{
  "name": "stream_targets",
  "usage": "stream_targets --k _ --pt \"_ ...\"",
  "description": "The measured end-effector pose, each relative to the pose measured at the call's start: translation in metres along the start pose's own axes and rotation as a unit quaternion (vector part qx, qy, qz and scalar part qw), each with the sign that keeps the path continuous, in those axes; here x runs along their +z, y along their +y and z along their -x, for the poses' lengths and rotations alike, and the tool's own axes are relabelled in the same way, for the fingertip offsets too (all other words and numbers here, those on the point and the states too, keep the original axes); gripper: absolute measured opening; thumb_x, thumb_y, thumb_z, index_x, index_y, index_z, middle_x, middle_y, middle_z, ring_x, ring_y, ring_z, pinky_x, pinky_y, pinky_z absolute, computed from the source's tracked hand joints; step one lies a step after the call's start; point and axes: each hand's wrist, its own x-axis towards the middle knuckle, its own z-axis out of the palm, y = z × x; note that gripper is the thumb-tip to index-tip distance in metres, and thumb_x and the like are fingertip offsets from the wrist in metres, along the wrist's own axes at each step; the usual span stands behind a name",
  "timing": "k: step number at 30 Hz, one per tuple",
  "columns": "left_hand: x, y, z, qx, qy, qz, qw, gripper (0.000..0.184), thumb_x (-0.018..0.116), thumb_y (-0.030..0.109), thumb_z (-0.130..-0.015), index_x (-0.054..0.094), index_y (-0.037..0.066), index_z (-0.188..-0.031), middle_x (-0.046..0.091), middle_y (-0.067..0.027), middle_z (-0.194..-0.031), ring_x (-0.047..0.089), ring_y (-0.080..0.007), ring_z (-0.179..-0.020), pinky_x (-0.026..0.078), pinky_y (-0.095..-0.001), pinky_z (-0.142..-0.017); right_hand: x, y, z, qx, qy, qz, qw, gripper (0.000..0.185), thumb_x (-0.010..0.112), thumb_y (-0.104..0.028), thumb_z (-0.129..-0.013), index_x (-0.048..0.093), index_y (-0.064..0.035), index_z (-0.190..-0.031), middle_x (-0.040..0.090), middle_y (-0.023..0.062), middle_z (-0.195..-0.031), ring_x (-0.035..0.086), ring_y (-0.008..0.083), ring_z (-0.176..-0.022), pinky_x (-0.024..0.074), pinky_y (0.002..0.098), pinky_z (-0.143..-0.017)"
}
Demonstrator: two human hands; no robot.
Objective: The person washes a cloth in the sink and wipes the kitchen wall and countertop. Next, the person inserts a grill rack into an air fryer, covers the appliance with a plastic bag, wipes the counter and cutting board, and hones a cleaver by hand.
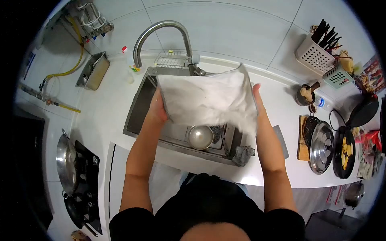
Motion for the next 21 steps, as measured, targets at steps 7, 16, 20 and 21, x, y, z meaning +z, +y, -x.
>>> stream_targets --k 7,16,20,21 --pt "-0.024 0.016 -0.011 -0.079 -0.057 0.046 0.994 0.064 0.039 0.053 -0.093 0.045 0.003 -0.131 0.053 -0.0131 -0.128 0.053 -0.0260 -0.115 0.042 -0.0403 -0.100 -0.021 -0.020 -0.012 -0.012 0.105 0.462 0.881 0.066 0.068 -0.002 -0.077 0.037 -0.0026 -0.135 0.057 0.0136 -0.117 0.057 0.0217 -0.105 0.0473 0.0332 -0.091" --pt "-0.076 -0.008 -0.021 -0.202 0.116 -0.296 0.926 0.033 0.074 0.006 -0.073 0.058 -0.002 -0.101 0.061 -0.0085 -0.084 0.060 -0.0211 -0.078 0.050 -0.0354 -0.070 -0.031 -0.062 0.005 -0.101 0.170 0.555 0.808 0.057 0.066 -0.009 -0.083 0.046 -0.0156 -0.135 0.056 0.0004 -0.082 0.047 0.0091 -0.073 0.0430 0.0249 -0.069" --pt "-0.064 -0.029 -0.010 0.032 0.112 -0.315 0.942 0.030 0.074 0.013 -0.074 0.060 -0.003 -0.095 0.061 -0.0064 -0.082 0.059 -0.0205 -0.075 0.049 -0.0327 -0.071 -0.019 -0.063 0.018 -0.040 0.089 0.760 0.643 0.054 0.073 -0.011 -0.068 0.059 -0.0074 -0.121 0.066 0.0180 -0.097 0.062 0.0275 -0.086 0.0472 0.0341 -0.080" --pt "-0.061 -0.029 -0.008 0.048 0.079 -0.459 0.884 0.031 0.074 0.014 -0.074 0.059 -0.004 -0.095 0.061 -0.0074 -0.084 0.059 -0.0209 -0.075 0.049 -0.0331 -0.071 -0.029 -0.060 0.016 -0.049 0.088 0.799 0.593 0.051 0.073 -0.013 -0.068 0.060 -0.0057 -0.117 0.065 0.0193 -0.096 0.062 0.0302 -0.086 0.0476 0.0359 -0.081"
